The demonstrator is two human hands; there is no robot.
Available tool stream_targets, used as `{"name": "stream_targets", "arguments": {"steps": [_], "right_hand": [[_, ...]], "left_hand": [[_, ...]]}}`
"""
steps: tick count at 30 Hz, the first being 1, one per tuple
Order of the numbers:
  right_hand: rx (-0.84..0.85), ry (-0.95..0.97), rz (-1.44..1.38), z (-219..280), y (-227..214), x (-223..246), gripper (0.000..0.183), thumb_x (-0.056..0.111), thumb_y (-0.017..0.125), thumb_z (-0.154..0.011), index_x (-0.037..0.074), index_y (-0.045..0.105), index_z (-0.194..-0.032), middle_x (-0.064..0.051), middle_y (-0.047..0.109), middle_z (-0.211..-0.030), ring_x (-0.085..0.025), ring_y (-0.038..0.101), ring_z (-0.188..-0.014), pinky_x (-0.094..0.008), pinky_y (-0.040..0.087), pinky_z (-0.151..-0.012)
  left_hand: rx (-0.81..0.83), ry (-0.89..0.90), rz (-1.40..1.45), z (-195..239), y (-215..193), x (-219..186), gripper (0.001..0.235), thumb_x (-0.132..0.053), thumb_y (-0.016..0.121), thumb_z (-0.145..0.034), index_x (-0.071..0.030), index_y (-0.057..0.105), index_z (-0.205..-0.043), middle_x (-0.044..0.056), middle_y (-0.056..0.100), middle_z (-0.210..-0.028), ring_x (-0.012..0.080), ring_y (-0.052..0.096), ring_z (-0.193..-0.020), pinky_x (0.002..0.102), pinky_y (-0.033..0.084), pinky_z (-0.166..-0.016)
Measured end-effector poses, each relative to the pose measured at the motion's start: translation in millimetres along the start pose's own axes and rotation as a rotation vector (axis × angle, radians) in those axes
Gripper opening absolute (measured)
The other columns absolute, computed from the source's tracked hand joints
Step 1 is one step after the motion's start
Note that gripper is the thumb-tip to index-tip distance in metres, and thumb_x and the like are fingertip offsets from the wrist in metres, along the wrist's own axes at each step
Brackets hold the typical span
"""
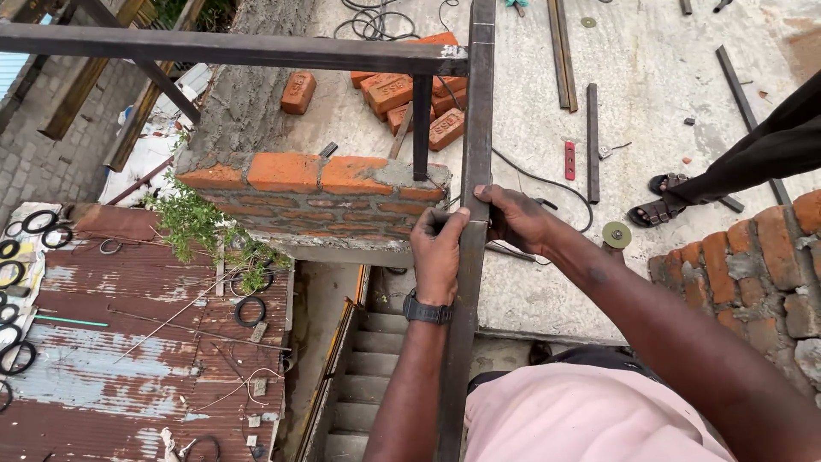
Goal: Cutting metal sections and aligning them for a railing assembly using an electric angle grinder.
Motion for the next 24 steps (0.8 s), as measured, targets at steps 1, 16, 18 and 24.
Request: {"name": "stream_targets", "arguments": {"steps": [1, 16, 18, 24], "right_hand": [[-0.003, 0.001, -0.005, 2.2, 2.6, 2.2, 0.057, 0.056, 0.063, -0.092, 0.004, 0.060, -0.115, -0.011, 0.065, -0.100, -0.021, 0.065, -0.090, -0.042, 0.056, -0.078], [0.024, -0.051, 0.003, 2.2, 5.0, 3.2, 0.044, 0.037, 0.076, -0.087, 0.001, 0.065, -0.110, -0.004, 0.066, -0.093, -0.012, 0.064, -0.081, -0.029, 0.055, -0.071], [-0.001, -0.056, 0.032, 4.5, 9.1, 6.9, 0.046, 0.038, 0.076, -0.086, 0.001, 0.067, -0.110, -0.004, 0.067, -0.093, -0.011, 0.065, -0.080, -0.028, 0.056, -0.071], [-0.014, -0.093, 0.030, 2.6, 9.1, 1.5, 0.049, 0.043, 0.075, -0.086, -0.001, 0.065, -0.106, -0.006, 0.066, -0.088, -0.013, 0.068, -0.076, -0.029, 0.060, -0.068]], "left_hand": [[0.003, -0.004, -0.003, 0.9, 0.2, 0.1, 0.019, -0.016, 0.077, -0.089, -0.007, 0.063, -0.082, 0.000, 0.063, -0.078, 0.0082, 0.056, -0.070, 0.026, 0.047, -0.064], [0.018, 0.083, -0.068, 5.2, -1.0, 1.9, 0.021, -0.024, 0.075, -0.094, -0.004, 0.067, -0.095, 0.002, 0.066, -0.090, 0.0091, 0.059, -0.082, 0.026, 0.050, -0.072], [0.022, 0.093, -0.075, 3.8, -1.1, 2.8, 0.023, -0.025, 0.075, -0.093, -0.003, 0.069, -0.099, 0.003, 0.067, -0.093, 0.0102, 0.061, -0.084, 0.027, 0.051, -0.074], [-0.011, 0.081, -0.169, 7.8, 1.3, -5.8, 0.030, -0.029, 0.075, -0.093, 0.000, 0.070, -0.102, 0.007, 0.071, -0.095, 0.0127, 0.064, -0.086, 0.028, 0.053, -0.076]]}}
Point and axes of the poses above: each hand's wrist, its own z-axis away from the middle knuckle, its own y-axis out of the palm, x = y × z, the point moved 1 cm from there along -z, towards the middle knuckle
